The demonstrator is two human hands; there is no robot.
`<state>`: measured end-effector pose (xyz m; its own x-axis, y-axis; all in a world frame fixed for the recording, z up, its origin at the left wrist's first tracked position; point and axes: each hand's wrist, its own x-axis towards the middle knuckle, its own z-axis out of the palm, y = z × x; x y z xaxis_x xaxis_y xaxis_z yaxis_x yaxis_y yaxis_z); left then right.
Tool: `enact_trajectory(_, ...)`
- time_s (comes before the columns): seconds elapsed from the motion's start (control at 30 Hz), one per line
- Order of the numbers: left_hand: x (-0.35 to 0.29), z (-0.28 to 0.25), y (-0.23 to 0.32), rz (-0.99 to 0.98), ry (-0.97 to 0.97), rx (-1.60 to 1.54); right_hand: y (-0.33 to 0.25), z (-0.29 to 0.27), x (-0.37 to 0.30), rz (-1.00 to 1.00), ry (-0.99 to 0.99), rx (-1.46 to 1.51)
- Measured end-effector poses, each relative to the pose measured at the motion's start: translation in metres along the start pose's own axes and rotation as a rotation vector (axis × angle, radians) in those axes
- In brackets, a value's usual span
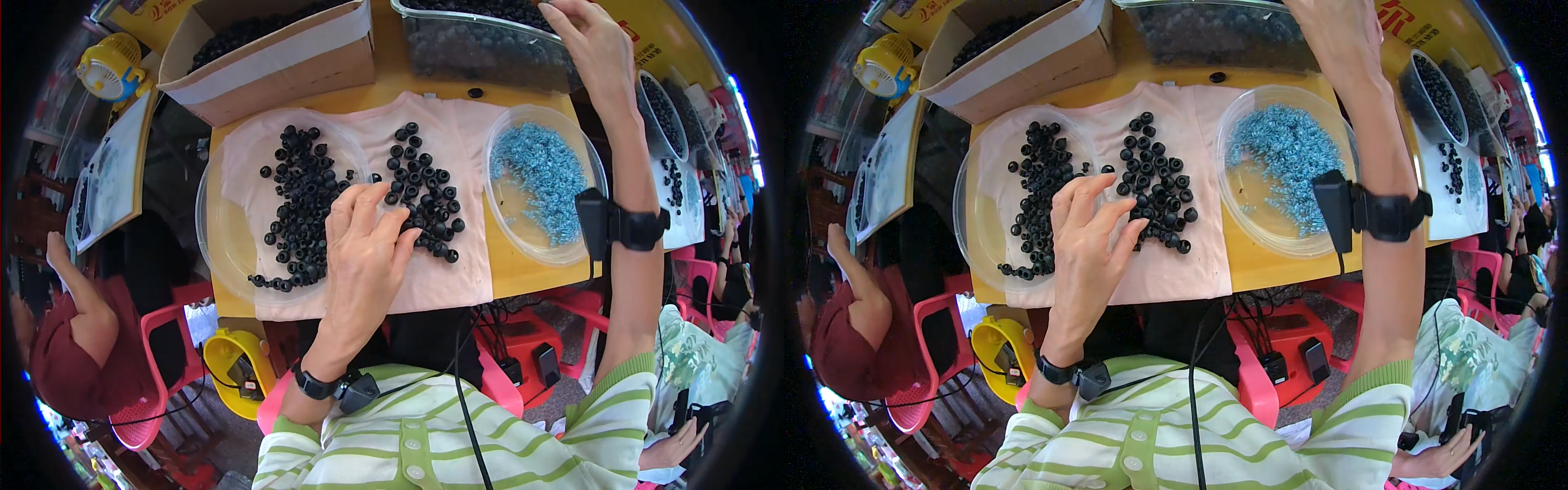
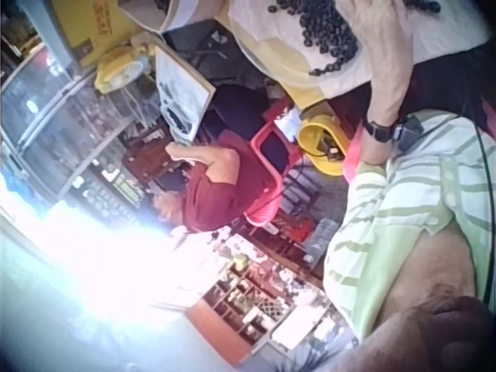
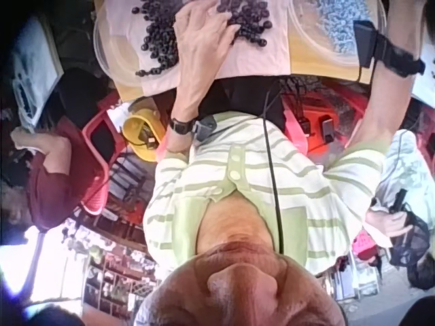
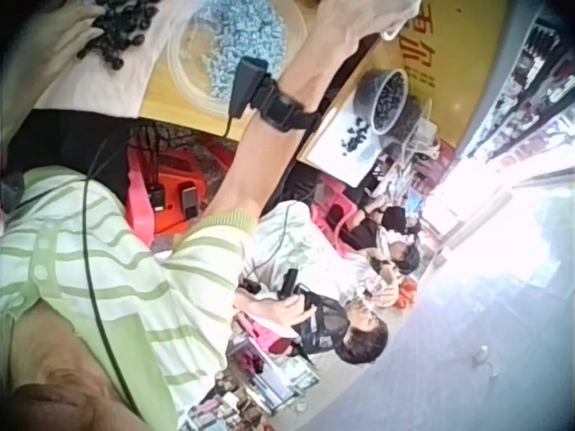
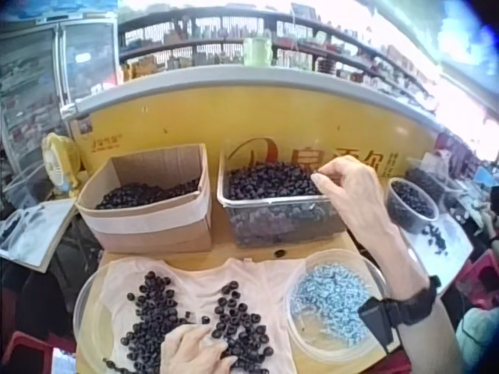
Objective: Assembling small black plastic components by inserting small blue and white beads into them at a workbench.
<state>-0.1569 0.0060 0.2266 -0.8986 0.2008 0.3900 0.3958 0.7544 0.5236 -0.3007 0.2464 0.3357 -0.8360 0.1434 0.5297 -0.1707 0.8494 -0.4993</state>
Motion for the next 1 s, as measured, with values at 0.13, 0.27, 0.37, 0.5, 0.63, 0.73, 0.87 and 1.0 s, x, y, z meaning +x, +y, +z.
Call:
enact_trajectory(0.13, 0.002, 0.004, -0.001, 0.007, -0.041, 0.017, 0.017, 0.01, -0.011, -0.174, 0.131, -0.217)
enact_trajectory(0.27, 0.001, 0.002, -0.006, 0.004, -0.048, 0.033, 0.016, -0.007, -0.055, -0.219, -0.076, -0.023)
enact_trajectory(0.37, 0.0, 0.003, -0.007, 0.009, -0.011, 0.022, 0.016, -0.016, -0.109, -0.069, -0.396, 0.086)
enact_trajectory(0.5, -0.002, -0.002, -0.003, 0.036, 0.064, -0.051, 0.029, -0.025, -0.158, -0.083, -0.549, 0.036)
enact_trajectory(0.63, -0.014, -0.005, 0.005, -0.027, 0.082, -0.357, 0.038, -0.018, -0.176, -0.121, -0.461, -0.001)
enact_trajectory(0.73, -0.034, 0.0, 0.01, -0.207, 0.013, -0.79, 0.039, -0.011, -0.177, -0.175, -0.42, 0.008)
enact_trajectory(0.87, -0.055, 0.001, 0.019, -0.443, -0.107, -1.237, 0.043, -0.009, -0.178, -0.174, -0.411, 0.016)
enact_trajectory(1.0, -0.066, 0.005, 0.01, -0.482, -0.216, -1.299, 0.045, -0.011, -0.18, -0.171, -0.356, 0.042)
